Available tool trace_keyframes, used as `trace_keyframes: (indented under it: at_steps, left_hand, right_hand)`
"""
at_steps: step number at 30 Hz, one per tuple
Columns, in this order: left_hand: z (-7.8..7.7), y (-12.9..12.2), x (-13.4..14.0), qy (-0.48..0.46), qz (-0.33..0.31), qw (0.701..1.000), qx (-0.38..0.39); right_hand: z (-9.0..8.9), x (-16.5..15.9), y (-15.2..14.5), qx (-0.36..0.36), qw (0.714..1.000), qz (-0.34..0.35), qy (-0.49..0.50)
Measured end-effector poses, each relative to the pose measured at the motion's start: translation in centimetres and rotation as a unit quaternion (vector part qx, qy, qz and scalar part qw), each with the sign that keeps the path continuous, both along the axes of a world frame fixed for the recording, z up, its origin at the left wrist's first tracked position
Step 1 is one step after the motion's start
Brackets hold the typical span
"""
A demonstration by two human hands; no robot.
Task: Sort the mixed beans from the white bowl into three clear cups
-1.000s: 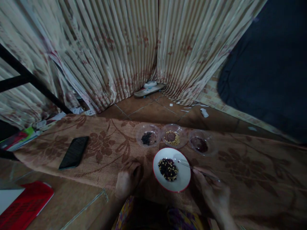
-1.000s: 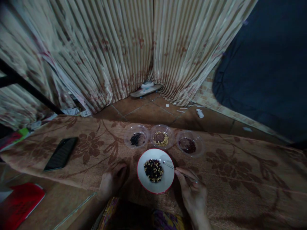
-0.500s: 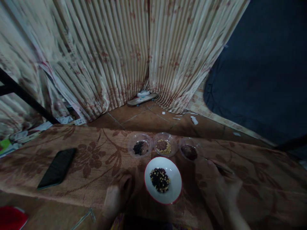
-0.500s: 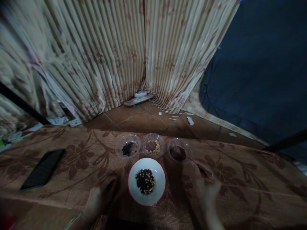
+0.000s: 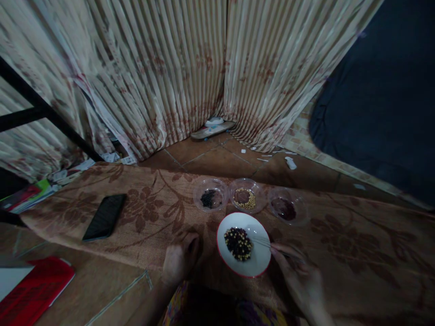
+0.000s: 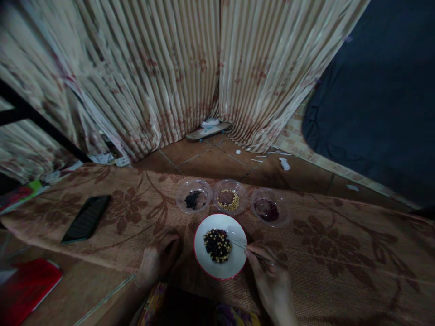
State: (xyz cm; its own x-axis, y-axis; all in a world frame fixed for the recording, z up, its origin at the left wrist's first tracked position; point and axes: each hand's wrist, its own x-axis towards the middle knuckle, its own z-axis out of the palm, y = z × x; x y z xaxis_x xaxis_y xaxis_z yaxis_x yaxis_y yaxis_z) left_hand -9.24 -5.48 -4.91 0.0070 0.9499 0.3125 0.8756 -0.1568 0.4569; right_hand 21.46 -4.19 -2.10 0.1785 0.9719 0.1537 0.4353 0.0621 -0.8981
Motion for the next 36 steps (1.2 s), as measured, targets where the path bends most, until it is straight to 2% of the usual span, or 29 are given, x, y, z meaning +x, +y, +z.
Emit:
trace_keyframes:
  at_steps: [6,19,25,36]
  left_hand:
    - [0.3,-0.1,0.2,0.006,-0.005,1.0,-0.002]
    - [0.1,-0.1,0.2,0.012,-0.001,1.0,-0.018]
    - [0.2,-0.1,0.2,0.007,-0.003,1.0,-0.019]
    - [0.0,-0.1,0.1,0.017,-0.001,1.0,-0.013]
  right_hand:
    - [0.2,-0.3,0.0,-0.011,1.0,0.011,-0.003]
    - [-0.8,-0.4,-0.3,-0.016,1.0,0.006,0.011]
    - [-0.5,-0.3,-0.1,-0.01,1.0,-0.006,-0.006]
    - [-0.4,-0.1,-0.2,-0.01,1.0,0.015,-0.023]
